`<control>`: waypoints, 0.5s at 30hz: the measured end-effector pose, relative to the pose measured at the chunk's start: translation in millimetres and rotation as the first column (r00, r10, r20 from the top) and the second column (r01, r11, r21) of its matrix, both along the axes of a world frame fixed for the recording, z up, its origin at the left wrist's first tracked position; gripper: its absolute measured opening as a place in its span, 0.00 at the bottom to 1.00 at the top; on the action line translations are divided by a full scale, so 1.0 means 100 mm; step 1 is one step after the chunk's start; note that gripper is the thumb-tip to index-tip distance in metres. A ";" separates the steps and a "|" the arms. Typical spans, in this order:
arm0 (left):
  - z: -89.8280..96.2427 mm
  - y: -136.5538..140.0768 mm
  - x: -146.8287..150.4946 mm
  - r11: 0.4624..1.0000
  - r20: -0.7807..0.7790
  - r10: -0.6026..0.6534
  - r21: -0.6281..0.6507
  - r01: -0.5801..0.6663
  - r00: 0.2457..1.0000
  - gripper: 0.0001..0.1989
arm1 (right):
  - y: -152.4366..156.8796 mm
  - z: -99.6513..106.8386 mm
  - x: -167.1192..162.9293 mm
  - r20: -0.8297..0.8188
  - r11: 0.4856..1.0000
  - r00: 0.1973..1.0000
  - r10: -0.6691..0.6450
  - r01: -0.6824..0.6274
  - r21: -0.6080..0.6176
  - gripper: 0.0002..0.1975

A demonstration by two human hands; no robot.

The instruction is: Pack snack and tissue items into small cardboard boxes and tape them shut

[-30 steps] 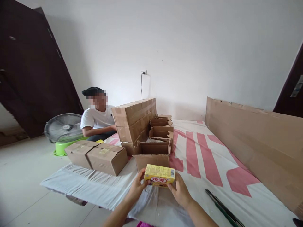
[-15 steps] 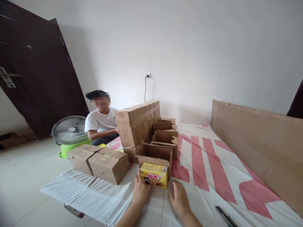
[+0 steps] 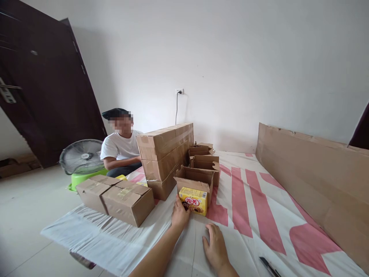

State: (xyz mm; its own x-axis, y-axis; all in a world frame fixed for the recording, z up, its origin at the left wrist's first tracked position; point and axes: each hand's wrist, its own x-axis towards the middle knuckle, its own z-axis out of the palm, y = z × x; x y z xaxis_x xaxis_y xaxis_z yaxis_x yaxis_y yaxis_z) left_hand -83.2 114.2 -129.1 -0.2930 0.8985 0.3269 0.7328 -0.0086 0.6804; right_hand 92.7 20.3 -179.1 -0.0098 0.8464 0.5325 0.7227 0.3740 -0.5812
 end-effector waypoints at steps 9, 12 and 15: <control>-0.20 -0.03 -0.07 0.981 0.144 -0.176 0.111 0.161 0.974 0.16 | 0.07 -0.07 -0.01 -0.138 1.000 0.990 -0.019 0.019 -0.001 0.20; -0.21 0.01 -0.07 0.964 0.181 -0.254 0.124 0.234 0.950 0.14 | 0.32 -0.04 -0.01 -0.213 0.995 0.972 -0.098 0.101 0.003 0.30; -0.23 0.04 -0.07 0.958 0.215 -0.281 0.127 0.259 0.935 0.13 | 0.65 0.11 -0.03 -0.241 0.990 0.961 -0.136 0.138 -0.011 0.39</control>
State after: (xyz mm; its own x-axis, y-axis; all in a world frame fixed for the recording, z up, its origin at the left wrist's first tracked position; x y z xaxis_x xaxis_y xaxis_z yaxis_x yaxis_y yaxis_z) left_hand -90.6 118.5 -151.8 -0.1205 0.9223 0.3671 0.5184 -0.2569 0.8156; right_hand 90.0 85.0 -168.5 0.2349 0.8273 0.5103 0.6068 0.2853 -0.7419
